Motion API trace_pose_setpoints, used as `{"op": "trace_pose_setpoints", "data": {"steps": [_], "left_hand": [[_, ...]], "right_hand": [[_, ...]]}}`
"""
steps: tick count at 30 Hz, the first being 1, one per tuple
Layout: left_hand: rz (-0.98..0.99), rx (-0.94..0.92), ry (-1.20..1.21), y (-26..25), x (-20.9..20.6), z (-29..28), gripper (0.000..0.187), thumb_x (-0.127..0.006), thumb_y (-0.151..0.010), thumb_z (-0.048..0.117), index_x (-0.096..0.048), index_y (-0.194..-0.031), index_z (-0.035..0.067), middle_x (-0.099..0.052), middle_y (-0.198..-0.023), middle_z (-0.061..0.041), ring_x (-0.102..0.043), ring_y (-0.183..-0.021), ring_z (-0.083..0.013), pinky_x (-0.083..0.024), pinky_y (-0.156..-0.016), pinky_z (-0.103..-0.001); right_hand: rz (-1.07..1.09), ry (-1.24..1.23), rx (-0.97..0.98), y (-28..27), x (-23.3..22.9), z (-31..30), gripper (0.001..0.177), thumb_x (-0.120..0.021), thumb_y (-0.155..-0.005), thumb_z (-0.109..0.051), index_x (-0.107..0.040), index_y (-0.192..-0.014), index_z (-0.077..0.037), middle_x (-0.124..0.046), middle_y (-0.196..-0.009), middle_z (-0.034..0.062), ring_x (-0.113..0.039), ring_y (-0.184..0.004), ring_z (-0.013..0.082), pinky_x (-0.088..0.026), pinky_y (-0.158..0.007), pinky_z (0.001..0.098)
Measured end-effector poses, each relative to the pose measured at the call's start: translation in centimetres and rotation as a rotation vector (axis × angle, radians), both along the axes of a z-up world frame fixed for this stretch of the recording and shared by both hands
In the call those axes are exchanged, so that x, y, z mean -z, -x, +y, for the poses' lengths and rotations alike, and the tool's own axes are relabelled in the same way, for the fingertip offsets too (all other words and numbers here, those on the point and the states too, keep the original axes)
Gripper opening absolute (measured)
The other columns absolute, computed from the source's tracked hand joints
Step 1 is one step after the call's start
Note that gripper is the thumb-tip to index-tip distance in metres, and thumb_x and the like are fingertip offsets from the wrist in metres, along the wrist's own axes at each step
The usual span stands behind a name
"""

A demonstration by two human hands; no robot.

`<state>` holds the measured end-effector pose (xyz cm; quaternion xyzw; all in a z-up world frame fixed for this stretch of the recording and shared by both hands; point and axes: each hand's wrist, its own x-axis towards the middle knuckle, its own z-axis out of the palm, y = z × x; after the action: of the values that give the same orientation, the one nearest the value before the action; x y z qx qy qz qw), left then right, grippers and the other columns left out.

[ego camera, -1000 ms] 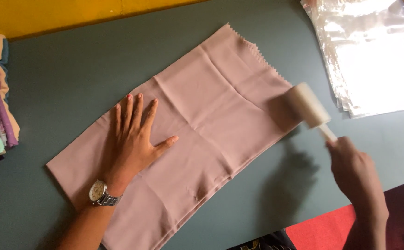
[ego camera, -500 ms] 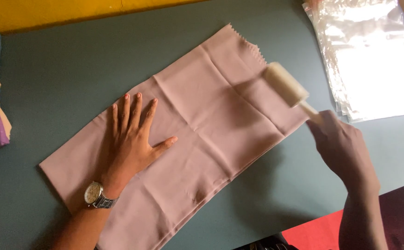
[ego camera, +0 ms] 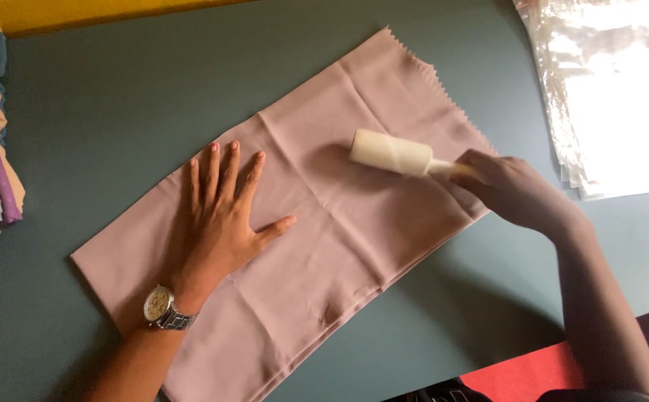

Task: The person uses a lint roller by hand to clean a pink piece of fabric on a desk, then folds the fabric into smaller rectangular shapes, repeating the cleaning action with the lint roller on the surfaces after each fold.

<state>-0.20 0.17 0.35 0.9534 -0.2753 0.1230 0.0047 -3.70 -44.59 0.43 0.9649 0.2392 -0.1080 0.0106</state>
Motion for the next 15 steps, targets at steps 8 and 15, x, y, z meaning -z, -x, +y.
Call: {"op": "trace_pose_setpoints", "data": {"steps": [8, 15], "left_hand": [[-0.024, 0.006, -0.019, -0.1, -0.2, 0.0, 0.094, -0.045, -0.092, 0.081, -0.05, -0.154, 0.011, -0.051, -0.155, -0.024, -0.045, -0.143, -0.0429, -0.032, -0.118, -0.056], [0.066, -0.014, 0.044, -0.1, 0.6, 0.0, 0.096, -0.047, -0.09, 0.08, -0.042, -0.159, 0.014, -0.042, -0.162, -0.023, -0.035, -0.15, -0.0438, -0.025, -0.12, -0.06]], "right_hand": [[0.013, -0.197, 0.43, -3.1, -1.5, 2.0, 0.021, -0.057, -0.108, -0.027, -0.052, -0.109, -0.007, -0.065, -0.079, 0.0217, -0.058, -0.069, 0.0497, -0.039, -0.06, 0.0498], [-0.33, -0.092, 0.477, -5.6, 1.2, -0.1, 0.024, -0.064, -0.115, -0.023, -0.054, -0.11, -0.003, -0.062, -0.07, 0.0224, -0.054, -0.054, 0.0495, -0.037, -0.048, 0.0525]]}}
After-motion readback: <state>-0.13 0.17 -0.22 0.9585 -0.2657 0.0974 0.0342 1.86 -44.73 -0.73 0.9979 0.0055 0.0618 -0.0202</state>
